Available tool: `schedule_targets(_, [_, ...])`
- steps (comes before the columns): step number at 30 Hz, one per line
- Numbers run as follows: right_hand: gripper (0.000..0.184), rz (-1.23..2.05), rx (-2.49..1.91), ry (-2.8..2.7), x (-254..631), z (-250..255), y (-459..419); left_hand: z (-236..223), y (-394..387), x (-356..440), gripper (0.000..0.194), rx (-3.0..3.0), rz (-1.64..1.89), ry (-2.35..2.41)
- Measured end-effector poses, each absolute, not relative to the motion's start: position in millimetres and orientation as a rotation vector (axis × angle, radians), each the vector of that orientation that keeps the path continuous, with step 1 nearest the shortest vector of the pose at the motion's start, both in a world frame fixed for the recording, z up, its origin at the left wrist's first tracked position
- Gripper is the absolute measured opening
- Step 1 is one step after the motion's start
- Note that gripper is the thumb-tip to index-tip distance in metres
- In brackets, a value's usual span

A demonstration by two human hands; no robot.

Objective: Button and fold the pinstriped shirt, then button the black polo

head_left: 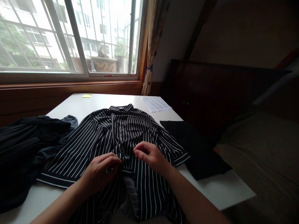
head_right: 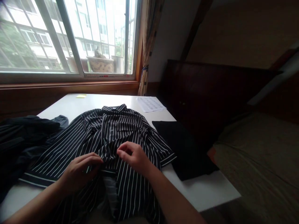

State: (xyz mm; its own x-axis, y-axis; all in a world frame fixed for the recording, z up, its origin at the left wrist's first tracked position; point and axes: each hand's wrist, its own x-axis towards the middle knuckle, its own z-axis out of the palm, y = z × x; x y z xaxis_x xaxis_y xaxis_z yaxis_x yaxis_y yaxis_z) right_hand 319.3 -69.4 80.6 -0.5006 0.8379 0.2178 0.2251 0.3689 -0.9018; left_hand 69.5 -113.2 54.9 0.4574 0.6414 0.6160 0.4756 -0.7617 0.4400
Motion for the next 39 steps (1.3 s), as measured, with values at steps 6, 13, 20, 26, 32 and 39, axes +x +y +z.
schedule_targets(6, [0.013,0.432,-1.325,-1.892,384,104,-42,70,-121,68,0.016,2.489,1.143,1.003])
schedule_targets(13, [0.035,0.171,-1.992,-1.926,482,72,-42,70,-122,71,0.028,2.559,1.057,0.915])
schedule_targets(20, [0.023,0.989,-1.604,-1.651,498,88,-50,56,-114,86,0.042,2.602,0.565,0.824])
schedule_targets(26, [0.024,1.209,-1.34,-1.181,491,132,-42,40,-112,83,0.024,2.548,0.481,0.808])
schedule_targets(32, [0.02,1.259,-1.18,-1.127,473,158,-33,46,-117,78,0.015,2.465,0.476,0.816])
schedule_targets(39, [0.014,1.374,-0.975,-1.108,418,173,-29,69,-126,77,0.02,2.43,0.524,0.808])
